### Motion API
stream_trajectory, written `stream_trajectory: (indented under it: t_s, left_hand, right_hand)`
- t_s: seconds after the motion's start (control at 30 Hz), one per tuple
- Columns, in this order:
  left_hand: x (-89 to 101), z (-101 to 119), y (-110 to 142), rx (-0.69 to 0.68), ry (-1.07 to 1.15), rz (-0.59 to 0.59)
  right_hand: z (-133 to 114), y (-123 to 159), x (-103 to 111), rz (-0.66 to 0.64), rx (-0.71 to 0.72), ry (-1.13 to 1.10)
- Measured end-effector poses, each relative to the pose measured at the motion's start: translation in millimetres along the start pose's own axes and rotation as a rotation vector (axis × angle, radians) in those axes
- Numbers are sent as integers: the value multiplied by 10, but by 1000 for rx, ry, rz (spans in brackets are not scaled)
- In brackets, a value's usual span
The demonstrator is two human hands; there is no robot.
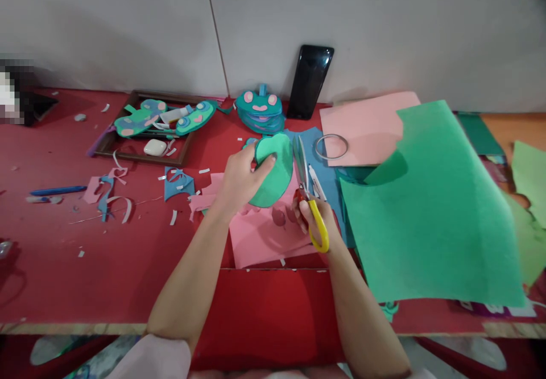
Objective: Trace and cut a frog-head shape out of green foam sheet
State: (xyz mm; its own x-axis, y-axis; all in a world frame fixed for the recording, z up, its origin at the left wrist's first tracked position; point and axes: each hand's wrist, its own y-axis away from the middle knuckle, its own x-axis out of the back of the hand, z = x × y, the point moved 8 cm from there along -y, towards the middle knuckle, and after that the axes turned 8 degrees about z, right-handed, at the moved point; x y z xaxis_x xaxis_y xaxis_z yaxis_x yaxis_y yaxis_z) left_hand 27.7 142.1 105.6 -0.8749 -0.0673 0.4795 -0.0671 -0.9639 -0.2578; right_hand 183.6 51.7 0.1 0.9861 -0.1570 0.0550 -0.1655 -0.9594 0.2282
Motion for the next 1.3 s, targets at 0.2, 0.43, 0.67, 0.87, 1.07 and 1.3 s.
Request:
stream_trajectory:
  t_s: [0.2, 0.43, 0.67, 0.87, 1.07, 1.3]
  left_hand:
    - [-17, 5, 3, -9, 7, -1]
    - [-41, -41, 1, 75, 160, -27]
    - [-93, -93, 8, 148, 267, -64]
    - [-105, -100, 8, 142, 260, -53]
    - [-85, -78, 3, 110, 220, -21]
    - [-82, -62, 13, 108, 224, -8]
  right_hand:
    - [20, -8, 6, -3, 10, -2]
    - [4, -9, 2, -18, 16, 11]
    - [4, -17, 9, -14, 33, 19]
    - [24, -16, 15, -17, 27, 24]
    - [18, -17, 8, -18, 30, 33]
    - [11, -10, 7, -23, 24, 36]
